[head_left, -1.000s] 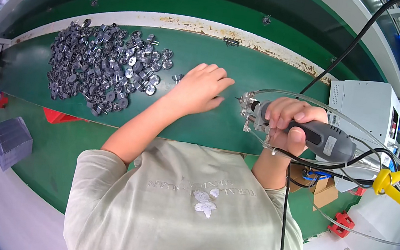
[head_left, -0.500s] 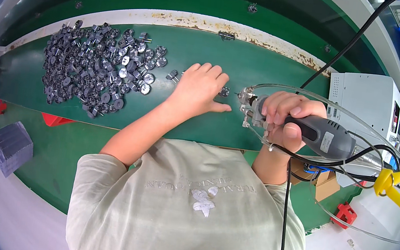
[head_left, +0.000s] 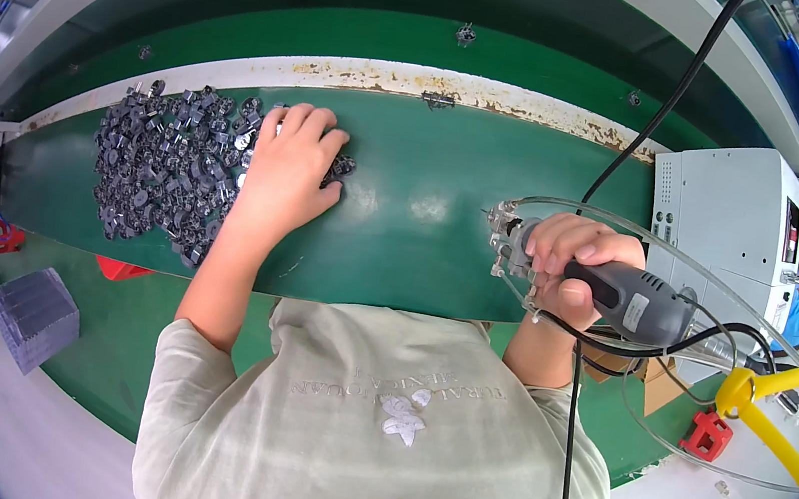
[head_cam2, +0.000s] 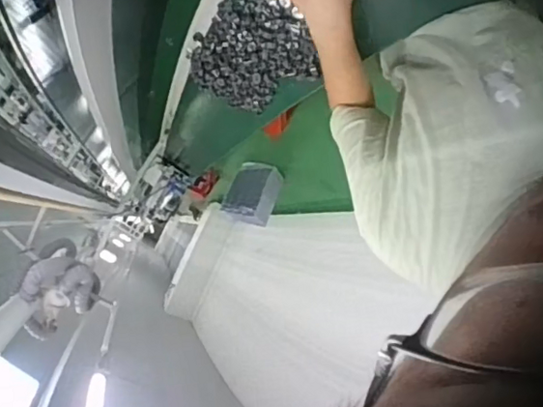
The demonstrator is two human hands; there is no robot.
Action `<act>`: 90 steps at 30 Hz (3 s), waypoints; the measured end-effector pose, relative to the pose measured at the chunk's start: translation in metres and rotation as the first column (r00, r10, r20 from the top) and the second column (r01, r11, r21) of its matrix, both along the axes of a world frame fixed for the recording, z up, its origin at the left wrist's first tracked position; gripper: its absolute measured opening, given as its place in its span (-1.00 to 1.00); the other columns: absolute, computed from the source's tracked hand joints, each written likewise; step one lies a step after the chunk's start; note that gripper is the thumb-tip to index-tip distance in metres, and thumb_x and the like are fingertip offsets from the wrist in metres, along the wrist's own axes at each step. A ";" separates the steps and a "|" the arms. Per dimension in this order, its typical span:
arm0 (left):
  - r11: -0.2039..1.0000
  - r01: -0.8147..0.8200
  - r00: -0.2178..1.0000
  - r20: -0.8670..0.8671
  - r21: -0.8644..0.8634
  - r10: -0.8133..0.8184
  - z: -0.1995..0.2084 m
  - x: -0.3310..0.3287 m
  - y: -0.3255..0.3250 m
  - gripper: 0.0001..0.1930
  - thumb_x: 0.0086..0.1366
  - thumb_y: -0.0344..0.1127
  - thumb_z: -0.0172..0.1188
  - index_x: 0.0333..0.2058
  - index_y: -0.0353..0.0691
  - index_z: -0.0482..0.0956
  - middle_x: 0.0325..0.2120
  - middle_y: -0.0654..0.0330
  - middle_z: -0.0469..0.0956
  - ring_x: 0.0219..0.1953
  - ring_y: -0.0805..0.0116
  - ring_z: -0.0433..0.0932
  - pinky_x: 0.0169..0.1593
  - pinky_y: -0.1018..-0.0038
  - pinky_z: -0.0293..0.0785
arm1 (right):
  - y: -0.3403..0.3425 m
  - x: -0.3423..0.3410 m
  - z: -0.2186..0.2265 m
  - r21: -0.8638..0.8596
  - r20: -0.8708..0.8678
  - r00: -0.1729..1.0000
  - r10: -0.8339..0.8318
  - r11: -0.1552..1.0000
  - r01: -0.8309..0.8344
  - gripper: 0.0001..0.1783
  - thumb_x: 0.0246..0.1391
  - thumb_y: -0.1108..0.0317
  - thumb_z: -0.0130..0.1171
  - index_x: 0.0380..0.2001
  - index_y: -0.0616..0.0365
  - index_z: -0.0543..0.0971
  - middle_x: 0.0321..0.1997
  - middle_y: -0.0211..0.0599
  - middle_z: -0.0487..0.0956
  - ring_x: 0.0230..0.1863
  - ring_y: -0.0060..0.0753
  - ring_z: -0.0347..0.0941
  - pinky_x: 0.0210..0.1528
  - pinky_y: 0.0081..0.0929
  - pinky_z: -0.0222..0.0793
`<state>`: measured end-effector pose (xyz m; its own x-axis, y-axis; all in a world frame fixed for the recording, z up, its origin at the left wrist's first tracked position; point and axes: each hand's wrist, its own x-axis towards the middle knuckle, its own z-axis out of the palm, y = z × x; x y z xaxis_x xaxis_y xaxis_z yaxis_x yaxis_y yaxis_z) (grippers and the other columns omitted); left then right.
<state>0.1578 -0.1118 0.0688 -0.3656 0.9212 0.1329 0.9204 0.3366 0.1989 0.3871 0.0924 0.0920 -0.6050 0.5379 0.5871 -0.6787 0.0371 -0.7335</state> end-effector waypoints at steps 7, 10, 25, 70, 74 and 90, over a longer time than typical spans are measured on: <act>0.913 -0.040 0.980 0.194 0.406 -0.043 -0.051 -0.048 0.154 -0.44 0.15 -0.21 0.36 0.12 -0.25 0.48 0.00 -0.01 0.48 0.07 -0.05 0.51 0.12 0.14 0.49 | -0.004 -0.012 0.013 0.010 -0.023 1.000 -0.004 1.000 0.005 -0.62 -0.03 0.54 0.46 -0.23 0.20 0.44 -0.51 -0.26 0.50 -0.51 -0.35 0.46 -0.33 -0.26 0.50; 0.946 -0.300 0.895 0.381 0.123 0.234 -0.069 -0.066 0.197 -0.32 0.24 -0.12 0.31 0.24 -0.31 0.32 0.09 -0.20 0.40 0.10 -0.21 0.50 0.19 0.10 0.47 | -0.014 -0.018 0.019 0.039 -0.030 1.000 0.000 0.999 0.001 -0.58 -0.06 0.59 0.46 -0.21 0.21 0.42 -0.51 -0.26 0.50 -0.50 -0.35 0.46 -0.33 -0.25 0.52; 0.934 0.131 0.857 0.436 0.333 -0.275 -0.055 0.062 0.059 -0.64 0.11 -0.26 0.41 -0.11 -0.18 0.59 -0.22 0.15 0.55 -0.11 0.07 0.57 -0.01 0.21 0.52 | -0.017 -0.024 0.027 0.011 0.066 0.996 -0.058 0.998 0.058 -0.61 0.01 0.51 0.43 -0.19 0.27 0.41 -0.48 -0.18 0.52 -0.48 -0.30 0.49 -0.31 -0.27 0.54; 0.917 0.122 0.797 0.513 0.379 -0.318 -0.081 0.053 0.042 -0.72 0.04 -0.34 0.44 -0.24 -0.24 0.68 -0.26 0.18 0.52 -0.16 0.15 0.53 -0.07 0.28 0.51 | -0.027 -0.041 0.006 0.142 0.165 0.986 0.003 0.989 -0.027 -0.70 0.19 0.36 0.31 -0.29 0.15 0.34 -0.64 -0.33 0.40 -0.68 -0.43 0.31 -0.55 -0.33 0.35; 0.907 0.128 0.794 0.507 0.400 -0.336 -0.085 0.052 0.041 -0.73 0.04 -0.33 0.44 -0.26 -0.25 0.68 -0.27 0.19 0.53 -0.15 0.14 0.54 -0.05 0.27 0.50 | -0.028 -0.044 0.004 0.195 0.185 0.983 0.007 0.980 -0.044 -0.73 0.18 0.44 0.29 -0.31 0.16 0.34 -0.64 -0.35 0.40 -0.67 -0.44 0.30 -0.54 -0.33 0.35; 0.915 0.107 0.782 0.535 0.389 -0.319 -0.084 0.053 0.038 -0.69 0.05 -0.35 0.41 -0.18 -0.19 0.69 -0.21 0.17 0.53 -0.10 0.13 0.53 -0.02 0.28 0.50 | -0.021 -0.024 0.013 0.055 0.051 0.989 0.139 0.988 -0.142 -0.62 0.10 0.38 0.43 -0.24 0.16 0.36 -0.58 -0.35 0.44 -0.63 -0.44 0.35 -0.50 -0.35 0.41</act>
